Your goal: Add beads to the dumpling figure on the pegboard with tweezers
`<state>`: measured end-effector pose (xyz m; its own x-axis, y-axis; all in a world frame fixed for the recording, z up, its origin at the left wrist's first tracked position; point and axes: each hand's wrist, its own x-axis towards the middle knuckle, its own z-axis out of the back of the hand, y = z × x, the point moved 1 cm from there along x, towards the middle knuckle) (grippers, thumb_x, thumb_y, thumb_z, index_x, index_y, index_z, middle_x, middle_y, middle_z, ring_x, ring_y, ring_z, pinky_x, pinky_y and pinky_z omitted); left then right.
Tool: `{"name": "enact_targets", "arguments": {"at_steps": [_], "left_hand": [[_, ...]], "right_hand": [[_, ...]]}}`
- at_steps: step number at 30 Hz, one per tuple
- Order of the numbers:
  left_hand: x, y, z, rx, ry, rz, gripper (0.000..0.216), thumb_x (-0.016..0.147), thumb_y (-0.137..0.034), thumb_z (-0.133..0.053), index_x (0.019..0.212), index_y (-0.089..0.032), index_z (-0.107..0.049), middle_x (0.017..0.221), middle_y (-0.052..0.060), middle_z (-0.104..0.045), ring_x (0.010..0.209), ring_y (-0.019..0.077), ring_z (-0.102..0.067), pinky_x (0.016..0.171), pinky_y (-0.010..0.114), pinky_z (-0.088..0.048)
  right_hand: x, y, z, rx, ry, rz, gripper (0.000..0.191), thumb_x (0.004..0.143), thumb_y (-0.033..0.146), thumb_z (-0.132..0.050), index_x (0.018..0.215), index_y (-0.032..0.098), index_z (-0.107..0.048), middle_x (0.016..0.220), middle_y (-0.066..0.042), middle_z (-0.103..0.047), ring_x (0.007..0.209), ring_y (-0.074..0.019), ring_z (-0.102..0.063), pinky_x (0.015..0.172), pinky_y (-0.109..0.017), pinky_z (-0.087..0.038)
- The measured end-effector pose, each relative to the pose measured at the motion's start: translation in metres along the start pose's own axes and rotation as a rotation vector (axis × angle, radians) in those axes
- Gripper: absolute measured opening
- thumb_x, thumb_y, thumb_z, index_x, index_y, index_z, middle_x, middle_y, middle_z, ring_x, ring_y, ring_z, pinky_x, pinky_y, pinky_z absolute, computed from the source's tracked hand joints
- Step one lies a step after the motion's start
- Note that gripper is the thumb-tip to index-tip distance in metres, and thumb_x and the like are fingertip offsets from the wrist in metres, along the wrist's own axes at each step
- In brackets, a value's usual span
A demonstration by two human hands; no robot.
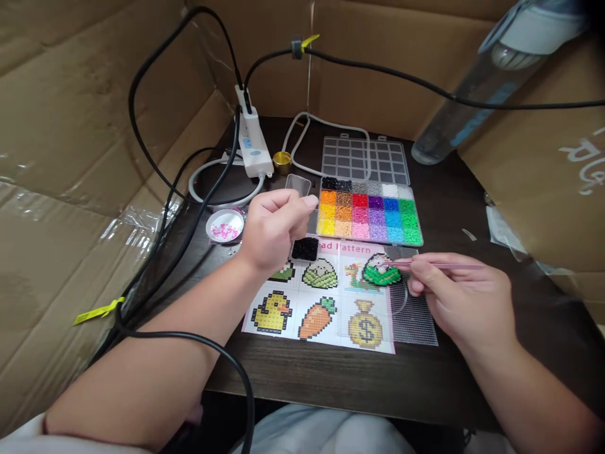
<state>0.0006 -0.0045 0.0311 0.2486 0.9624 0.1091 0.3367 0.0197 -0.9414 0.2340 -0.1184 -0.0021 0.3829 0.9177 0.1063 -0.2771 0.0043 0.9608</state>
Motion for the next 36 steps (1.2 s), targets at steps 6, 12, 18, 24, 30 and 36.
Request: {"name": "enact_targets", "arguments": {"at_steps": [6, 12, 18, 24, 30, 36], "left_hand": [[0.0004, -0.0033, -0.0027, 0.020, -0.003, 0.000, 0.048, 0.069, -0.023, -0.068, 0.045, -0.018, -0.027, 0.043, -0.007, -0.020, 0.041, 0.0043, -0.021, 0.044, 0.026, -0.016], [0.0005, -0.0038, -0.0031, 0.055, -0.016, -0.002, 0.047, 0.069, -0.024, -0.068, 0.046, -0.019, -0.027, 0.044, -0.006, -0.019, 0.041, 0.0048, -0.020, 0.043, 0.026, -0.018], [0.0008, -0.0041, -0.0040, 0.026, 0.002, -0.003, 0.048, 0.069, -0.022, -0.068, 0.046, -0.018, -0.027, 0.044, -0.006, -0.020, 0.041, 0.0044, -0.020, 0.043, 0.025, -0.017], [0.0001, -0.0039, -0.0045, 0.035, -0.001, 0.000, 0.048, 0.069, -0.023, -0.068, 0.046, -0.018, -0.026, 0.044, -0.007, -0.019, 0.041, 0.0041, -0.019, 0.042, 0.025, -0.017], [0.0001, -0.0036, -0.0037, 0.060, 0.002, -0.017, 0.048, 0.071, -0.024, -0.068, 0.048, -0.018, -0.027, 0.045, -0.006, -0.020, 0.041, 0.0043, -0.021, 0.041, 0.025, -0.020], [0.0010, -0.0037, -0.0038, 0.017, 0.005, -0.010, 0.046, 0.069, -0.020, -0.067, 0.046, -0.018, -0.027, 0.044, -0.006, -0.020, 0.041, 0.0042, -0.021, 0.043, 0.025, -0.017]], "right_hand": [[0.0006, 0.0071, -0.0031, -0.032, 0.022, -0.073, 0.015, 0.076, 0.034, -0.082, 0.078, 0.019, -0.081, 0.060, -0.005, -0.072, 0.048, -0.0125, -0.060, 0.046, -0.024, -0.051], [0.0009, 0.0083, -0.0057, -0.033, 0.060, -0.089, 0.012, 0.074, 0.034, -0.083, 0.076, 0.022, -0.081, 0.060, -0.003, -0.072, 0.047, -0.0120, -0.060, 0.045, -0.023, -0.053], [0.0010, 0.0095, -0.0072, -0.045, 0.029, -0.055, 0.009, 0.074, 0.031, -0.083, 0.076, 0.022, -0.081, 0.060, -0.002, -0.072, 0.046, -0.0119, -0.061, 0.045, -0.023, -0.054], [0.0035, 0.0090, -0.0101, -0.060, 0.037, -0.046, 0.010, 0.076, 0.032, -0.082, 0.077, 0.022, -0.081, 0.067, -0.004, -0.076, 0.048, -0.0136, -0.063, 0.047, -0.026, -0.058], [0.0029, 0.0057, -0.0093, -0.040, 0.007, -0.059, 0.013, 0.075, 0.033, -0.083, 0.078, 0.021, -0.080, 0.068, -0.005, -0.076, 0.047, -0.0139, -0.063, 0.046, -0.026, -0.057], [0.0028, 0.0052, -0.0086, -0.038, 0.005, -0.088, 0.012, 0.074, 0.032, -0.084, 0.078, 0.021, -0.080, 0.069, -0.004, -0.077, 0.048, -0.0127, -0.063, 0.047, -0.024, -0.056]]}}
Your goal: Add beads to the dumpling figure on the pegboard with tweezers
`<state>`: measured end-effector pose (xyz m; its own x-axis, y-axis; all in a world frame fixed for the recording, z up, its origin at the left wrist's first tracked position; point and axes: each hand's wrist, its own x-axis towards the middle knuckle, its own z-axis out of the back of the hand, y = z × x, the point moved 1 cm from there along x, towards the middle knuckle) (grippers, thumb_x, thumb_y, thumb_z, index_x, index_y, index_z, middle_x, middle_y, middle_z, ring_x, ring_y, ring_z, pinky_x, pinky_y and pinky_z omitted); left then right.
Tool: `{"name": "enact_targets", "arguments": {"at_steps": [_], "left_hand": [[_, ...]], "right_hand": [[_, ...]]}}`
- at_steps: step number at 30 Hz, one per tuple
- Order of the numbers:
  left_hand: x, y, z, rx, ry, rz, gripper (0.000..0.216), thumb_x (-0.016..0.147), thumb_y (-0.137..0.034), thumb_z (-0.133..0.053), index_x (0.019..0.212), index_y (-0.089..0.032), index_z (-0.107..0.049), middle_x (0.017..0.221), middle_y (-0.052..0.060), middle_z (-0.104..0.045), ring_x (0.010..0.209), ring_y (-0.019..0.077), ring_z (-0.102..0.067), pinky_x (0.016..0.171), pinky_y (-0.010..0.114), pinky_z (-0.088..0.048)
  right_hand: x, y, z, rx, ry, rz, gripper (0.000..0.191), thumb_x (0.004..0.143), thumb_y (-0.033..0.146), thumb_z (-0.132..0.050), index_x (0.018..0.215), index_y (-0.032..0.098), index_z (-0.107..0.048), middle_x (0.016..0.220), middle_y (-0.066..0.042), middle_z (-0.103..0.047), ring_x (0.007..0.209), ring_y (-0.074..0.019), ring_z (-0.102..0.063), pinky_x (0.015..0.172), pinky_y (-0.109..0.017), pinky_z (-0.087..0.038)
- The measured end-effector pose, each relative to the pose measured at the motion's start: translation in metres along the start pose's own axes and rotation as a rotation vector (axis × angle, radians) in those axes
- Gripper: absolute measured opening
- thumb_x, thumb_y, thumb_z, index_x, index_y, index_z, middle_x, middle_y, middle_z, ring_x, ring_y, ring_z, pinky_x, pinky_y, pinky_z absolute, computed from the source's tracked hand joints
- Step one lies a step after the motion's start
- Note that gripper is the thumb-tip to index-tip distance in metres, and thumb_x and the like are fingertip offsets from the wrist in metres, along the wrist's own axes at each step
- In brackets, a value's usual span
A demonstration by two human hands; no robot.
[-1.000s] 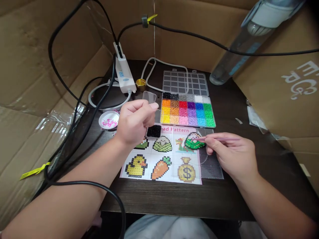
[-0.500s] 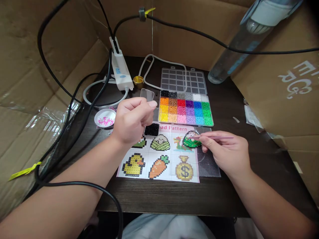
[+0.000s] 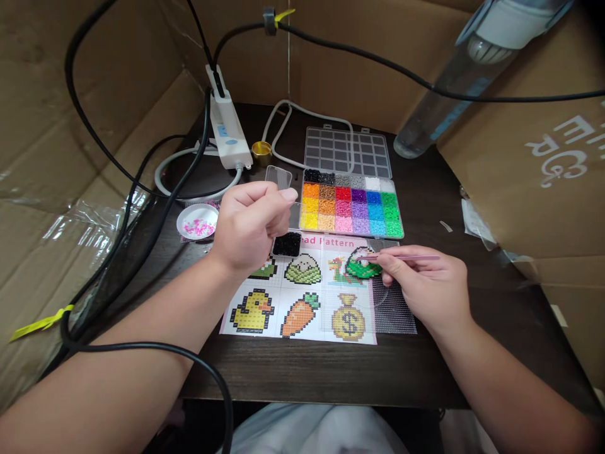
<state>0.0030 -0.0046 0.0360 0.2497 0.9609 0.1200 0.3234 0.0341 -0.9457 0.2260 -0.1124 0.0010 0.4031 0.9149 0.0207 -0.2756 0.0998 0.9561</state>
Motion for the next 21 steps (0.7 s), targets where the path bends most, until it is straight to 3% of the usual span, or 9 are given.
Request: {"name": "enact_targets", "arguments": {"at_steps": [21], "left_hand": [[-0.0005, -0.0009, -0.0013, 0.005, -0.008, 0.001, 0.043, 0.068, -0.019, -0.066, 0.045, -0.018, -0.029, 0.043, -0.007, -0.021, 0.040, 0.0047, -0.022, 0.042, 0.024, -0.018]], "right_hand": [[0.0019, -0.0035, 0.0004, 0.016, 0.015, 0.004, 0.011, 0.075, 0.032, -0.084, 0.079, 0.022, -0.081, 0.071, -0.004, -0.077, 0.049, -0.0109, -0.062, 0.047, -0.022, -0.054]]}}
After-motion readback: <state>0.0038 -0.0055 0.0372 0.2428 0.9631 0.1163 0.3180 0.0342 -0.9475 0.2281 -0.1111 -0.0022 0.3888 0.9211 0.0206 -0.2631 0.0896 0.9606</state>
